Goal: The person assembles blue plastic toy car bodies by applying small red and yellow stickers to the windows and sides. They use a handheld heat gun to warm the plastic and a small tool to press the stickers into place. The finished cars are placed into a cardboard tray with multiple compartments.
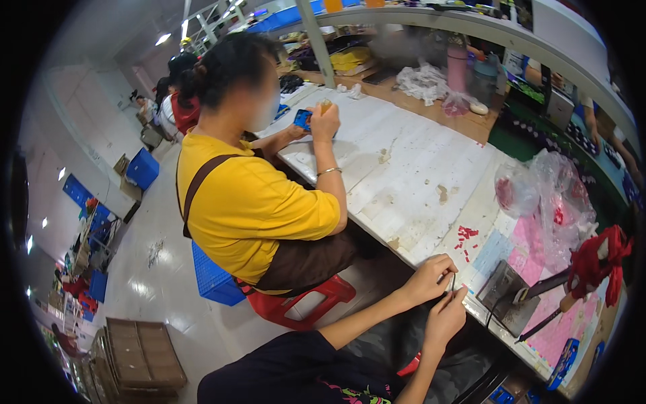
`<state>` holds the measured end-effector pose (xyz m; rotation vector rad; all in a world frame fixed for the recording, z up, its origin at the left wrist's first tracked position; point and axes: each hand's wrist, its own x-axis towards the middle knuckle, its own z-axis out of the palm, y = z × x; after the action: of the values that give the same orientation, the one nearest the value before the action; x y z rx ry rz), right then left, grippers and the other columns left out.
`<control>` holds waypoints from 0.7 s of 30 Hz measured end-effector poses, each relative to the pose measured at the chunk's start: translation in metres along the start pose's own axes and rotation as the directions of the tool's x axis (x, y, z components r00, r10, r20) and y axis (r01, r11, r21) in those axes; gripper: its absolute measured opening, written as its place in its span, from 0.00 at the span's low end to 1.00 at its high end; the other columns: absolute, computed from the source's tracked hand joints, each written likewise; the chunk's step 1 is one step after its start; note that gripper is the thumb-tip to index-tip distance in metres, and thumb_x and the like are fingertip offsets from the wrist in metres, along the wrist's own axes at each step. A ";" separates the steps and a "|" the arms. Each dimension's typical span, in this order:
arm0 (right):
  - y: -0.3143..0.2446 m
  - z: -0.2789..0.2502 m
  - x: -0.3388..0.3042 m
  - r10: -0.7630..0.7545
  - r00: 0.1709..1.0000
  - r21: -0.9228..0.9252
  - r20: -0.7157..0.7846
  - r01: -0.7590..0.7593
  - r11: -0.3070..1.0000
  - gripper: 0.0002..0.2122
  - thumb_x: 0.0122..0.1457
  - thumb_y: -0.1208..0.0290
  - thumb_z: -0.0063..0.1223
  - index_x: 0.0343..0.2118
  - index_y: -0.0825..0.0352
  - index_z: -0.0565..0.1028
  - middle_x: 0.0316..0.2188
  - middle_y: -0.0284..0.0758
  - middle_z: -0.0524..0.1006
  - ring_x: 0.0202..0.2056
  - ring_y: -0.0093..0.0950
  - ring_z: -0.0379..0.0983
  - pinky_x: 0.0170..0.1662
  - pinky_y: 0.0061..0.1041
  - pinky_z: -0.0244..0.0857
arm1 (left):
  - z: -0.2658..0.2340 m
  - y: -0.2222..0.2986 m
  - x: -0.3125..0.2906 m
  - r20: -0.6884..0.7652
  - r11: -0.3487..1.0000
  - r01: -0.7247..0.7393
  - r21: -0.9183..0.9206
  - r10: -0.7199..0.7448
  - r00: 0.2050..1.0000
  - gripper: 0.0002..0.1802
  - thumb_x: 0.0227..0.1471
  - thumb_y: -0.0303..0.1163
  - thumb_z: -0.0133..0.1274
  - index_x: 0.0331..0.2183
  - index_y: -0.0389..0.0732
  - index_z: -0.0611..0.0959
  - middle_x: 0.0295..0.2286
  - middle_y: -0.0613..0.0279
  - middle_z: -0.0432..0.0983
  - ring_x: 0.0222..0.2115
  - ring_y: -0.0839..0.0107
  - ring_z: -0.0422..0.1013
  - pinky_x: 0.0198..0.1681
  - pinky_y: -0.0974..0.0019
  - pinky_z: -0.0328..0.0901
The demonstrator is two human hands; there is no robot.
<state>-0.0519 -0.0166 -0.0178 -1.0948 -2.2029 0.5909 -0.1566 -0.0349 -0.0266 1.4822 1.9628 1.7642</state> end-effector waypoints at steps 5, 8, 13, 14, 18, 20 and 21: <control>-0.008 0.003 -0.003 -0.050 0.999 -0.070 0.020 0.052 0.996 0.10 0.50 0.76 0.41 0.34 0.75 0.64 0.13 0.46 0.68 0.17 0.43 0.66 0.19 0.37 0.57 | -0.004 -0.006 -0.004 0.008 1.000 0.015 0.018 -0.015 1.000 0.04 0.38 0.17 0.45 0.24 0.30 0.72 0.22 0.52 0.67 0.24 0.62 0.68 0.27 0.69 0.64; -0.010 0.005 -0.004 -0.049 0.999 -0.071 0.023 0.050 0.996 0.10 0.50 0.76 0.42 0.34 0.75 0.64 0.12 0.45 0.68 0.16 0.42 0.67 0.19 0.36 0.58 | -0.008 -0.002 -0.003 0.048 0.999 0.048 0.024 -0.049 0.998 0.04 0.39 0.17 0.46 0.25 0.30 0.73 0.24 0.52 0.68 0.26 0.62 0.68 0.28 0.69 0.65; -0.006 0.000 0.000 0.058 0.998 0.026 -0.021 -0.058 0.998 0.06 0.50 0.75 0.41 0.29 0.73 0.64 0.10 0.44 0.68 0.14 0.41 0.67 0.17 0.37 0.59 | -0.001 -0.002 0.003 0.069 0.998 0.059 0.026 -0.061 0.996 0.05 0.38 0.18 0.47 0.25 0.31 0.74 0.24 0.53 0.69 0.26 0.64 0.69 0.30 0.70 0.66; -0.002 -0.002 0.001 0.088 0.995 0.047 -0.051 -0.086 0.995 0.07 0.50 0.74 0.41 0.28 0.73 0.64 0.10 0.44 0.68 0.14 0.41 0.67 0.17 0.37 0.59 | 0.002 0.000 0.005 0.086 0.999 0.038 0.028 -0.040 0.995 0.06 0.38 0.18 0.47 0.25 0.32 0.74 0.24 0.53 0.69 0.26 0.64 0.69 0.31 0.70 0.66; -0.006 0.008 -0.001 0.105 0.994 0.043 0.006 -0.105 0.994 0.06 0.47 0.73 0.40 0.25 0.71 0.65 0.10 0.44 0.68 0.14 0.40 0.68 0.16 0.37 0.60 | -0.006 0.004 0.002 0.077 0.991 0.037 0.129 -0.047 0.996 0.07 0.34 0.17 0.48 0.24 0.32 0.73 0.22 0.54 0.68 0.24 0.65 0.68 0.30 0.70 0.64; 0.000 0.015 -0.003 0.084 0.996 0.088 -0.034 -0.081 0.993 0.06 0.44 0.74 0.42 0.26 0.70 0.64 0.09 0.42 0.68 0.12 0.39 0.67 0.14 0.36 0.58 | -0.006 0.002 0.002 0.080 0.986 -0.002 0.168 -0.012 0.997 0.06 0.35 0.17 0.47 0.24 0.31 0.73 0.21 0.55 0.68 0.23 0.67 0.67 0.28 0.71 0.63; 0.000 0.013 -0.004 0.091 0.995 0.099 -0.027 -0.088 0.991 0.07 0.44 0.75 0.41 0.28 0.69 0.64 0.09 0.41 0.67 0.11 0.38 0.66 0.14 0.35 0.58 | -0.005 -0.006 0.000 0.068 0.990 -0.006 0.141 -0.004 0.998 0.06 0.34 0.16 0.47 0.23 0.31 0.72 0.21 0.56 0.67 0.22 0.69 0.65 0.27 0.72 0.62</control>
<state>-0.0593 -0.0214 -0.0281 -1.1487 -2.0839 0.7081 -0.1632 -0.0372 -0.0303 1.5635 2.0917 1.5818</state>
